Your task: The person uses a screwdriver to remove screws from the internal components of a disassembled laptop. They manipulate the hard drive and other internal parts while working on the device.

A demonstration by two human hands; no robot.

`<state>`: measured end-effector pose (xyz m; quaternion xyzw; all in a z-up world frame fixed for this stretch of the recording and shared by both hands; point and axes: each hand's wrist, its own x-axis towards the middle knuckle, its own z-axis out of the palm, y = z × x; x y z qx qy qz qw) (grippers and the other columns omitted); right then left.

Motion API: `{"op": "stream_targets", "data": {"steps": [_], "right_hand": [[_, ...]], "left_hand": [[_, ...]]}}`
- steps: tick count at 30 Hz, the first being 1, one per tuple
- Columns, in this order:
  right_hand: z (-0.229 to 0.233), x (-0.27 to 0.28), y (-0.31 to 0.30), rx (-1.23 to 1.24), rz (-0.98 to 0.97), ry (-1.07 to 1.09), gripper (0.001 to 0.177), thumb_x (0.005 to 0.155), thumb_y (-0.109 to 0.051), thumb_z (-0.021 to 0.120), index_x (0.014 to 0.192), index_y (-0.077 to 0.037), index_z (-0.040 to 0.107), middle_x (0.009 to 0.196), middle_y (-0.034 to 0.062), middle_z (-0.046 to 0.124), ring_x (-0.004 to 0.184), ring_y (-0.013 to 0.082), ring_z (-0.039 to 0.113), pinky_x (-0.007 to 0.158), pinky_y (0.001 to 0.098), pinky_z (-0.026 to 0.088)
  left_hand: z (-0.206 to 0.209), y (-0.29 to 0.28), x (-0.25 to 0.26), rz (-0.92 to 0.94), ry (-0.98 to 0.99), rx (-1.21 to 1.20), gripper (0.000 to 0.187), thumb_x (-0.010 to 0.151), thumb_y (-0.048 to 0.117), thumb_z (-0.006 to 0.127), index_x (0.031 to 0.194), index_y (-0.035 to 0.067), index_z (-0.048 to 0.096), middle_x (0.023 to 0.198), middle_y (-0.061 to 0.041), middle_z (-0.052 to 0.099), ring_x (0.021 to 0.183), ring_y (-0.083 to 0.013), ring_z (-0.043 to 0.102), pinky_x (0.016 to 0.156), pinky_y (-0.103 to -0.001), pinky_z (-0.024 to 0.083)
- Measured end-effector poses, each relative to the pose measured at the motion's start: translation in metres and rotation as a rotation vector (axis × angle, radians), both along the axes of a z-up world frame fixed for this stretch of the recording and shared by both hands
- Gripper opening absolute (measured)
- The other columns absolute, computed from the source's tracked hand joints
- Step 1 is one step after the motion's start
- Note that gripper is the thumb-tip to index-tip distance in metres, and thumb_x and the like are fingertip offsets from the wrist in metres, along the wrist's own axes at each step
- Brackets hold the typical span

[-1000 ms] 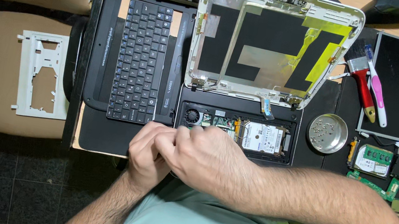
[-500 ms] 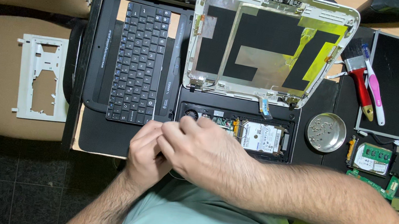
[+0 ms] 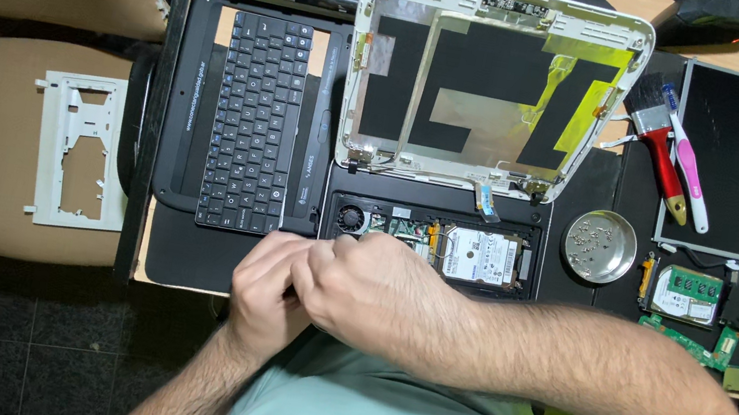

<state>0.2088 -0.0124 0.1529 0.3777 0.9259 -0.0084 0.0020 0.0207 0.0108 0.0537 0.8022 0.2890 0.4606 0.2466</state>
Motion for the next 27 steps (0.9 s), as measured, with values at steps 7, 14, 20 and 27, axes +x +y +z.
{"op": "stream_targets", "data": {"steps": [7,14,20,27], "right_hand": [[0.003,-0.005,0.002,-0.184,-0.120,-0.066,0.029,0.117,-0.013,0.063,0.106,0.001,0.086,0.085,0.0212,0.083,0.071,0.0318,0.086,0.059,0.0429,0.069],[-0.008,0.007,0.002,-0.031,-0.022,0.027,0.020,0.108,-0.011,0.070,0.106,-0.001,0.088,0.090,0.0160,0.083,0.077,0.0303,0.088,0.068,0.0423,0.071],[-0.006,0.012,0.003,-0.117,-0.071,0.025,0.019,0.108,-0.006,0.069,0.107,0.001,0.087,0.089,0.0184,0.086,0.074,0.0320,0.090,0.064,0.0453,0.072],[-0.010,0.006,0.003,0.001,-0.027,0.056,0.015,0.107,-0.010,0.076,0.109,0.000,0.087,0.094,0.0188,0.083,0.083,0.0341,0.088,0.076,0.0436,0.070]], "left_hand": [[-0.026,-0.009,-0.017,0.017,0.014,0.122,0.013,0.102,0.009,0.093,0.093,0.005,0.084,0.097,-0.009,0.085,0.086,-0.0312,0.083,0.078,-0.042,0.073],[-0.033,-0.012,-0.010,0.082,0.058,0.293,0.022,0.107,0.020,0.091,0.094,0.003,0.084,0.104,-0.014,0.083,0.093,-0.0314,0.085,0.080,-0.045,0.075],[-0.035,-0.012,-0.011,0.085,0.073,0.304,0.019,0.106,0.019,0.092,0.097,0.004,0.084,0.106,-0.013,0.083,0.094,-0.0327,0.086,0.082,-0.046,0.075],[-0.037,-0.009,-0.011,0.078,0.048,0.324,0.026,0.110,0.021,0.086,0.091,0.003,0.082,0.098,-0.012,0.081,0.088,-0.0323,0.084,0.079,-0.045,0.074]]}}
